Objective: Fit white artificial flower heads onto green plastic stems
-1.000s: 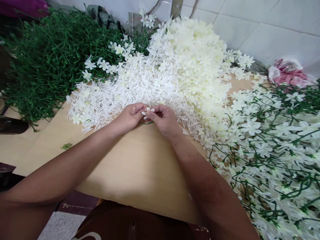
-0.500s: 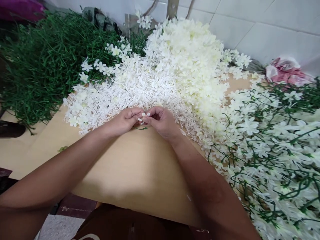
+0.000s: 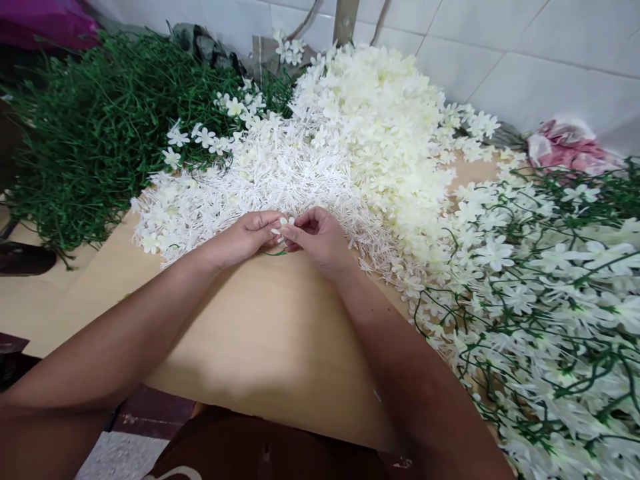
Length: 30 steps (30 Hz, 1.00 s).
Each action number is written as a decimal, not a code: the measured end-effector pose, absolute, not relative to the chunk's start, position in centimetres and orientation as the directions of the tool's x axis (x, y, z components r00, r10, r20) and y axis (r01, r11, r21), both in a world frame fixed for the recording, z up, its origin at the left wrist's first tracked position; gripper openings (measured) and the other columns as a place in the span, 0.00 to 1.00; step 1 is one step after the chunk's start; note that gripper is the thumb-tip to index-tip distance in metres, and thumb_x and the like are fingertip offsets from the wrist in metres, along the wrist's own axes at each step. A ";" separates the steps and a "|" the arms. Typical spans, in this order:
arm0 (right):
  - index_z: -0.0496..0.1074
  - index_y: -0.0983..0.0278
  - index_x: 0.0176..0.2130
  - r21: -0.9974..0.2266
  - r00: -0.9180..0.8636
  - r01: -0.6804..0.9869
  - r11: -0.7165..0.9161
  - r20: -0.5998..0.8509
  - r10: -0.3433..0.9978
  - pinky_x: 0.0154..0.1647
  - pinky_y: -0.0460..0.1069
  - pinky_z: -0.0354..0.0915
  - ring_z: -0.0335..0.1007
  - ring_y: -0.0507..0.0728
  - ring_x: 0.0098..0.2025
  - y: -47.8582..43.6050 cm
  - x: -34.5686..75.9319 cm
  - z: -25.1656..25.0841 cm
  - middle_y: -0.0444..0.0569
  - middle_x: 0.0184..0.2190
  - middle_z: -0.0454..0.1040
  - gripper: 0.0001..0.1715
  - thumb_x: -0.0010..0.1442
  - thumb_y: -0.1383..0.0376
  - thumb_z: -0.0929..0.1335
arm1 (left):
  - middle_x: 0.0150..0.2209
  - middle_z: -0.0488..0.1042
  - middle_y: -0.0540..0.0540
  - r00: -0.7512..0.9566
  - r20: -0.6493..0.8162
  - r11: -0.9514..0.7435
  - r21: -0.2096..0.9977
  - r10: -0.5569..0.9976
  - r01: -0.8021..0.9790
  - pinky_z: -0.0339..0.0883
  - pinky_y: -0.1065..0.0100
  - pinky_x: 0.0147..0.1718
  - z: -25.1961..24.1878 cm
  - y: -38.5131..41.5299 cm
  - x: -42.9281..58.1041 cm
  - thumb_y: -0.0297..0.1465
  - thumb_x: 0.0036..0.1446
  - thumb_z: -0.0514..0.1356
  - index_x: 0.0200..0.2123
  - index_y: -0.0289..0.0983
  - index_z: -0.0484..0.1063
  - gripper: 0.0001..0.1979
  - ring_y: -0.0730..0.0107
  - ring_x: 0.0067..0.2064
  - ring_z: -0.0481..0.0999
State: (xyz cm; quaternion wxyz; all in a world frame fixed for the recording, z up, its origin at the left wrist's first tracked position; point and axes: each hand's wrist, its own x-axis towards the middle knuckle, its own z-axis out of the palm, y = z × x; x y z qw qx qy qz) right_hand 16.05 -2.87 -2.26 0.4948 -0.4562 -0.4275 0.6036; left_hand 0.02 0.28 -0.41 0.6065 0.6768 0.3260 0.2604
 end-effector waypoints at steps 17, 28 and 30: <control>0.73 0.65 0.32 -0.648 -0.196 0.705 0.288 0.213 0.957 0.41 0.54 0.64 0.68 0.59 0.38 -3.2 15.3 -2.2 0.53 0.34 0.73 0.07 0.58 0.72 0.65 | 0.17 0.62 0.53 0.697 -0.300 -0.265 0.771 0.651 0.579 0.51 0.72 0.22 1.9 1.2 -4.3 0.38 0.53 0.60 0.20 0.37 0.72 0.14 0.76 0.20 0.58; 0.67 0.62 0.29 -0.991 -0.097 -0.135 0.009 0.023 0.995 0.28 0.47 0.64 0.64 0.48 0.24 -2.6 15.9 -1.2 0.39 0.21 0.69 0.20 0.45 0.55 0.77 | 0.32 0.71 0.46 0.482 0.132 -0.331 0.874 0.866 0.356 0.63 0.71 0.30 1.0 -0.3 -1.3 0.36 0.53 0.60 0.34 0.35 0.74 0.10 0.73 0.30 0.69; 0.66 0.61 0.29 -0.994 -0.119 -0.109 0.009 0.022 0.993 0.29 0.48 0.66 0.66 0.49 0.24 -2.5 15.7 -1.2 0.40 0.22 0.70 0.17 0.50 0.56 0.74 | 0.28 0.70 0.48 0.404 0.142 -0.282 0.906 0.904 0.314 0.62 0.71 0.30 0.8 -0.1 -1.2 0.35 0.53 0.60 0.31 0.35 0.71 0.08 0.74 0.29 0.68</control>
